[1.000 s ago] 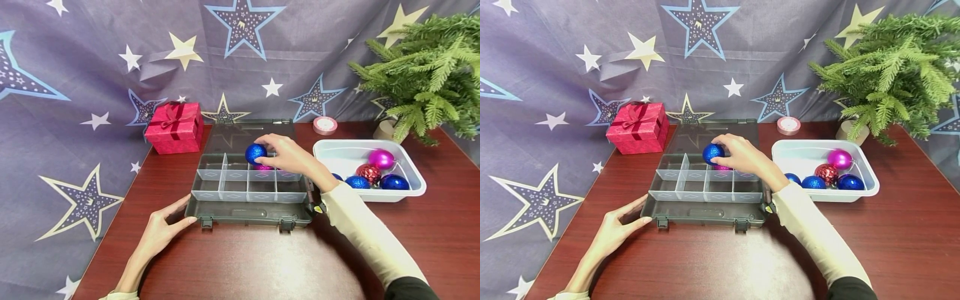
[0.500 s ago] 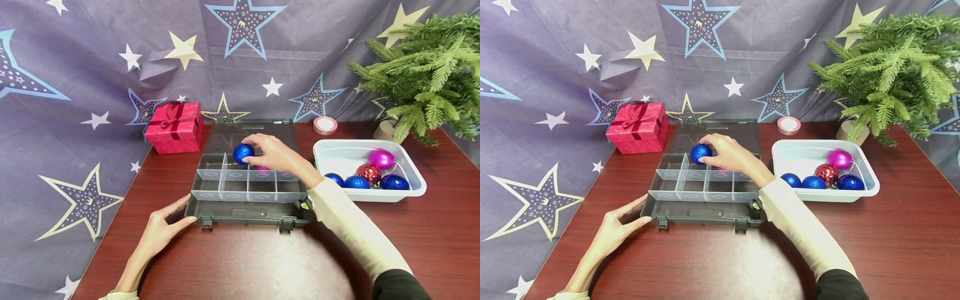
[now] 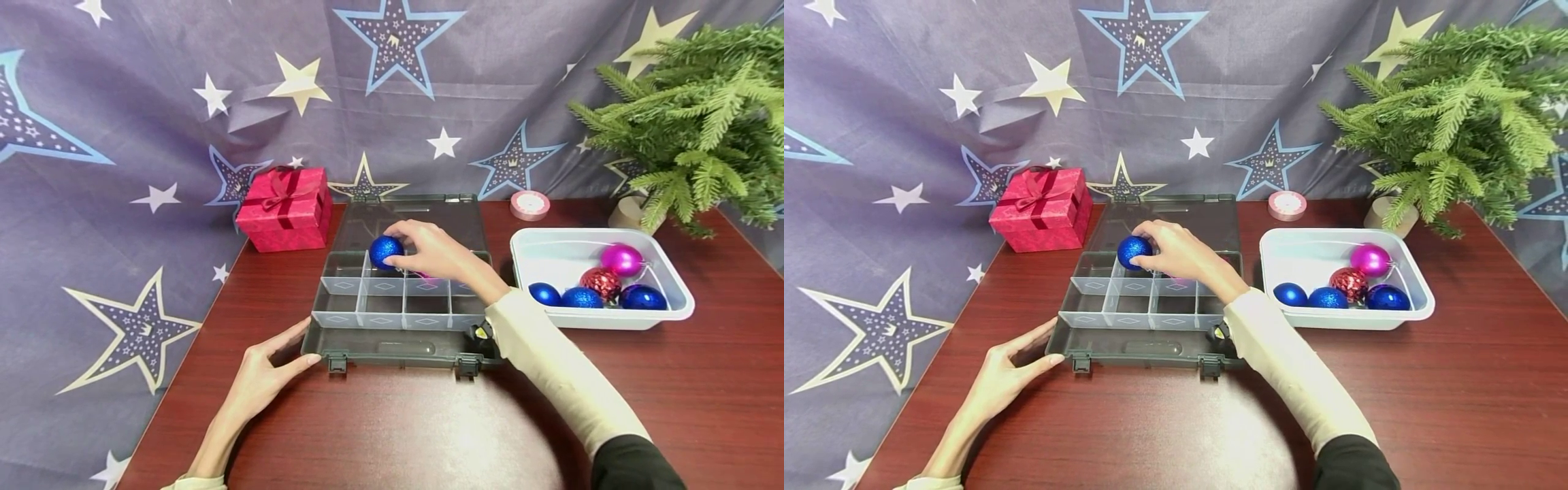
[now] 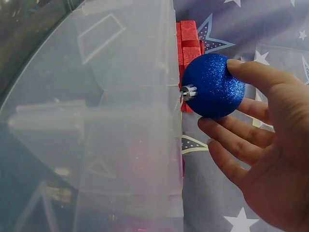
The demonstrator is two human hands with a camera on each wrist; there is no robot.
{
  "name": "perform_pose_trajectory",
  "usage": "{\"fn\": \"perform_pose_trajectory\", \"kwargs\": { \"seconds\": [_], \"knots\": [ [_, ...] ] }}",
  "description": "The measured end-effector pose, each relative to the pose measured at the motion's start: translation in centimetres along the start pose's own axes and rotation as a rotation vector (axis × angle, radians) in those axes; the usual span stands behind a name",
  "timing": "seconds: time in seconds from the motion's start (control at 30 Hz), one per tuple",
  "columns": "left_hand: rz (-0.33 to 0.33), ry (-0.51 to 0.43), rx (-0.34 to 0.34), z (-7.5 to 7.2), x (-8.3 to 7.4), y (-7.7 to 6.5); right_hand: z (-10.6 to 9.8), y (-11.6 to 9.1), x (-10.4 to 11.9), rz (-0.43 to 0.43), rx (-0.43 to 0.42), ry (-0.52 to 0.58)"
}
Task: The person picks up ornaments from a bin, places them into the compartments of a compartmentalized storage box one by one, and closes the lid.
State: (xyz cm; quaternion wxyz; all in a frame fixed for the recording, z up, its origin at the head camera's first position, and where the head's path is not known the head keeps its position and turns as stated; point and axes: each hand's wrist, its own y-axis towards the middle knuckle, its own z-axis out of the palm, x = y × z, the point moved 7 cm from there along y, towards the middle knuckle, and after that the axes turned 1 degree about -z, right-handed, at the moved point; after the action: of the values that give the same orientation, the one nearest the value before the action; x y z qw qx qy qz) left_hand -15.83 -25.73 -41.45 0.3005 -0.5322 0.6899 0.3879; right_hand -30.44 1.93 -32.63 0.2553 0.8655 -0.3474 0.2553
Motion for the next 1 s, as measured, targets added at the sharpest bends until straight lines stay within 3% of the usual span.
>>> {"fn": "perform_pose_trajectory", "kwargs": {
  "seconds": [0.5,1.0],
  "knots": [
    [0.019,-0.022,-0.003,0.1,-0.1,0.0,-0.6,-0.7,-0.5,0.02,-0.031,0.028],
    [0.002,-0.018,-0.003,0.1,-0.1,0.1,-3.6,-4.5,-1.1,0.065,-0.102,-0.012]
  ]
}}
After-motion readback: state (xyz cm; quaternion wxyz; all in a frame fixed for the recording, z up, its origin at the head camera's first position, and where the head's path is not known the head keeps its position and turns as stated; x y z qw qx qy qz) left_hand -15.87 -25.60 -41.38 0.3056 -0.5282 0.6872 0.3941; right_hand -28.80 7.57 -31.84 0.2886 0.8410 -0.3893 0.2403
